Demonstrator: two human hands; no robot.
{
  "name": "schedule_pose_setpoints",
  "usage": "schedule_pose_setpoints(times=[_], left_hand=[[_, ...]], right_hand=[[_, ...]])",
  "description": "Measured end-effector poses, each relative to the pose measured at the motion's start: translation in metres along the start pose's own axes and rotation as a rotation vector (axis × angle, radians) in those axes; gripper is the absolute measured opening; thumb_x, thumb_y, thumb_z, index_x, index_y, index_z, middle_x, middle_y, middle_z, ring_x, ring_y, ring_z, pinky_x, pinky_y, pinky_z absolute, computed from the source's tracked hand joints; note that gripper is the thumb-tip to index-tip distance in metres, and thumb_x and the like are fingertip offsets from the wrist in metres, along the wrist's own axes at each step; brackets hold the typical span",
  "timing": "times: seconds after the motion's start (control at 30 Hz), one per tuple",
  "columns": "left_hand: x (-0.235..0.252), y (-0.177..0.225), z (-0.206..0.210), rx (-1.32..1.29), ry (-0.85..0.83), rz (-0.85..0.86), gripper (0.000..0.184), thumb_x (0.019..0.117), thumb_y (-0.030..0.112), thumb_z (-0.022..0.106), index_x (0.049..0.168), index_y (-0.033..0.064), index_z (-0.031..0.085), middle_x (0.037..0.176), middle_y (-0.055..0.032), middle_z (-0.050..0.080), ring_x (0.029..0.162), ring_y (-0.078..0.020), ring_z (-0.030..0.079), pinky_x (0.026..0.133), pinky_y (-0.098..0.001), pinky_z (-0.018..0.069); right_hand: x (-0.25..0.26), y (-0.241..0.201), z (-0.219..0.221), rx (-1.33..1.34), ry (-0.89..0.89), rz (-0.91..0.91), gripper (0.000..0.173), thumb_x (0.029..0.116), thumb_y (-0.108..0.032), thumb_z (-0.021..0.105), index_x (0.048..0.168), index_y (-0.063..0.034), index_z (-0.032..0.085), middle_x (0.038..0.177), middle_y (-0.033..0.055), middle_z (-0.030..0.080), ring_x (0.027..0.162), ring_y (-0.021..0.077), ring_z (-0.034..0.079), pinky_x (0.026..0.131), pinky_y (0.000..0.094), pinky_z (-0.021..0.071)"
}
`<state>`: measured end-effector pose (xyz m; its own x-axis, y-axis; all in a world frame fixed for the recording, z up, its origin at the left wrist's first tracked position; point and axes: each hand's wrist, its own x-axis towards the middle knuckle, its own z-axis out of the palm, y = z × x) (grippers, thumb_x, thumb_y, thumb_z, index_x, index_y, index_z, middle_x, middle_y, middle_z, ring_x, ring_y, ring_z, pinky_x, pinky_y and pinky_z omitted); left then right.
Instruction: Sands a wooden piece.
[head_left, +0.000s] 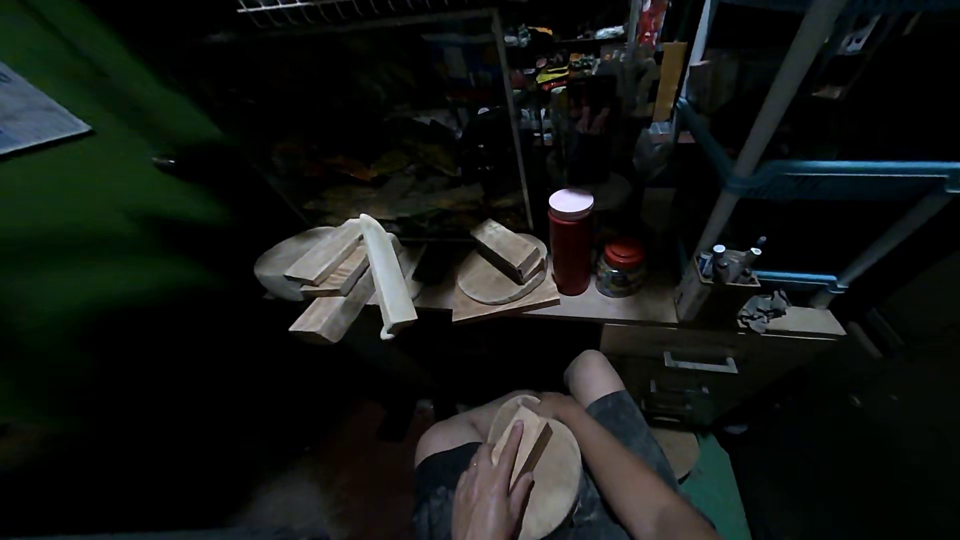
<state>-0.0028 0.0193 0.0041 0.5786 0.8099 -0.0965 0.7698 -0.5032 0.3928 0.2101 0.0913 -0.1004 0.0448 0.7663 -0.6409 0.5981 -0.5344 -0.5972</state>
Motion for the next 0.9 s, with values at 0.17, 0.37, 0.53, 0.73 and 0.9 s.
schedule_pose_setpoints(times=[0.17, 0.37, 0.53, 0.73, 0.9], left_hand=[[-0.027, -0.017, -0.001, -0.009, 0.004, 0.014, 0.068, 0.0957, 0.037, 0.069, 0.157, 0.0199, 0.045, 0.123, -0.0343, 0.062, 0.107, -0.0517, 0.064, 0.089, -0.0641, 0.0520], [-0.033, -0.022, 0.003, -0.005, 0.078, 0.049, 0.066, 0.0939, 0.037, 0.070, 0.153, 0.0171, 0.051, 0.120, -0.0337, 0.064, 0.102, -0.0518, 0.066, 0.085, -0.0639, 0.0533], [-0.015, -0.008, 0.003, -0.006, 0.069, -0.030, 0.067, 0.0941, 0.039, 0.071, 0.155, 0.0222, 0.049, 0.124, -0.0300, 0.064, 0.108, -0.0487, 0.065, 0.089, -0.0628, 0.0525], [0.013, 0.014, 0.003, 0.018, 0.024, -0.077, 0.068, 0.0957, 0.037, 0.070, 0.158, 0.0279, 0.043, 0.132, -0.0308, 0.060, 0.115, -0.0490, 0.062, 0.095, -0.0619, 0.0494], [0.012, 0.011, -0.003, 0.014, -0.038, -0.080, 0.072, 0.0961, 0.039, 0.069, 0.160, 0.0284, 0.039, 0.132, -0.0322, 0.058, 0.113, -0.0494, 0.063, 0.094, -0.0609, 0.0511]], right_hand=[[0.008, 0.002, 0.001, -0.003, -0.010, 0.055, 0.089, 0.1001, -0.075, 0.037, 0.148, -0.0012, 0.052, 0.153, 0.0245, 0.050, 0.146, 0.0394, 0.045, 0.119, 0.0644, 0.0321], [0.010, 0.003, 0.002, 0.014, -0.014, 0.064, 0.090, 0.0994, -0.075, 0.038, 0.146, 0.0002, 0.055, 0.152, 0.0252, 0.051, 0.144, 0.0395, 0.047, 0.118, 0.0639, 0.0340], [0.014, 0.003, 0.001, 0.020, -0.029, 0.075, 0.091, 0.0996, -0.075, 0.039, 0.146, 0.0015, 0.054, 0.153, 0.0253, 0.050, 0.145, 0.0392, 0.045, 0.119, 0.0624, 0.0331], [-0.007, -0.004, -0.004, -0.016, -0.040, -0.022, 0.062, 0.1129, -0.044, 0.035, 0.149, 0.0048, 0.049, 0.156, 0.0273, 0.046, 0.148, 0.0405, 0.040, 0.122, 0.0595, 0.0282], [-0.012, -0.007, -0.003, -0.021, -0.022, -0.033, 0.061, 0.1126, -0.045, 0.035, 0.148, 0.0023, 0.050, 0.155, 0.0259, 0.047, 0.148, 0.0402, 0.041, 0.121, 0.0611, 0.0291]])
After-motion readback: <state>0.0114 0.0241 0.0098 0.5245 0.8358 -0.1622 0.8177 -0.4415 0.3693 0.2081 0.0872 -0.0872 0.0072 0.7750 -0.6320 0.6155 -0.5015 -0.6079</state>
